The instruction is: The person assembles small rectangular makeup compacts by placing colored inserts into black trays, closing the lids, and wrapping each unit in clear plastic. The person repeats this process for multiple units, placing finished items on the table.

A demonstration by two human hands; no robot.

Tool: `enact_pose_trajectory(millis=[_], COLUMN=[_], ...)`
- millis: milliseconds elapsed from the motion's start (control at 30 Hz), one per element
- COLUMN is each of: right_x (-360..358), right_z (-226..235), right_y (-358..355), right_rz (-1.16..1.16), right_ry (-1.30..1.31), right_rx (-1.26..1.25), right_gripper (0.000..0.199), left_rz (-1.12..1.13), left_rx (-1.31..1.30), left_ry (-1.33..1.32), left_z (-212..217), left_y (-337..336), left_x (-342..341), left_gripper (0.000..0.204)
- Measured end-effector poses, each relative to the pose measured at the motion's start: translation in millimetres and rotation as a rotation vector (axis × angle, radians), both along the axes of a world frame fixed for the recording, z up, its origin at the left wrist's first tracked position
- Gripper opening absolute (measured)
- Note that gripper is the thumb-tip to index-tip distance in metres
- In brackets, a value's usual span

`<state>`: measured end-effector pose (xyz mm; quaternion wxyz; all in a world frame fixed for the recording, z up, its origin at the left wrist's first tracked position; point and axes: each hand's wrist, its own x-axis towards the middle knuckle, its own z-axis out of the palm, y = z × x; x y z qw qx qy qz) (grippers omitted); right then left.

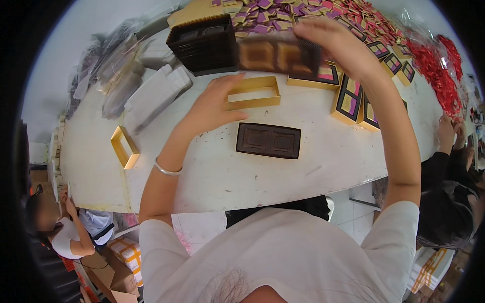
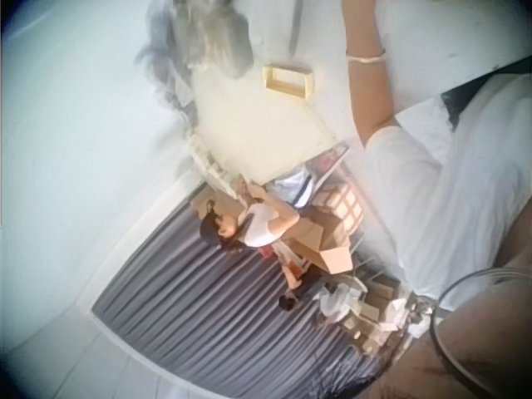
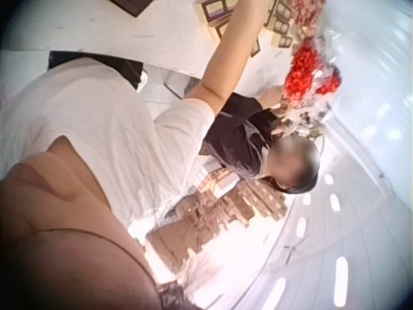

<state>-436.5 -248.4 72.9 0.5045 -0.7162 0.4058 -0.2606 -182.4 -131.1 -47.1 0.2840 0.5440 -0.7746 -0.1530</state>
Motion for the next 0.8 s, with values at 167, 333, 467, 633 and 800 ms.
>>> enact_pose_trajectory(millis=[167,333,467,633,800], right_x=[-13,27,38,1,3], right_z=[-49,-74,-74,-58,-70], right_y=[-3,9,23,33,39], right_rz=[-0.022,0.108,0.170,0.609,0.706], right_ry=[0.094,0.293,0.371,0.347,0.443], right_rx=[0.314,0.326,-0.149,-0.512,-1.119], right_gripper=[0.038,0.041,0.044,0.033,0.027], left_rz=[0.067,0.006,-0.017,-0.015,-0.052], left_rx=[0.084,0.229,0.237,0.122,0.284], left_ry=[-0.053,0.149,0.127,-0.008,0.192], left_z=[16,17,17,12,16], left_y=[8,12,16,20,15], left_x=[-1,-5,-1,7,7], left_gripper=[0.082,0.083,0.082,0.077,0.076])
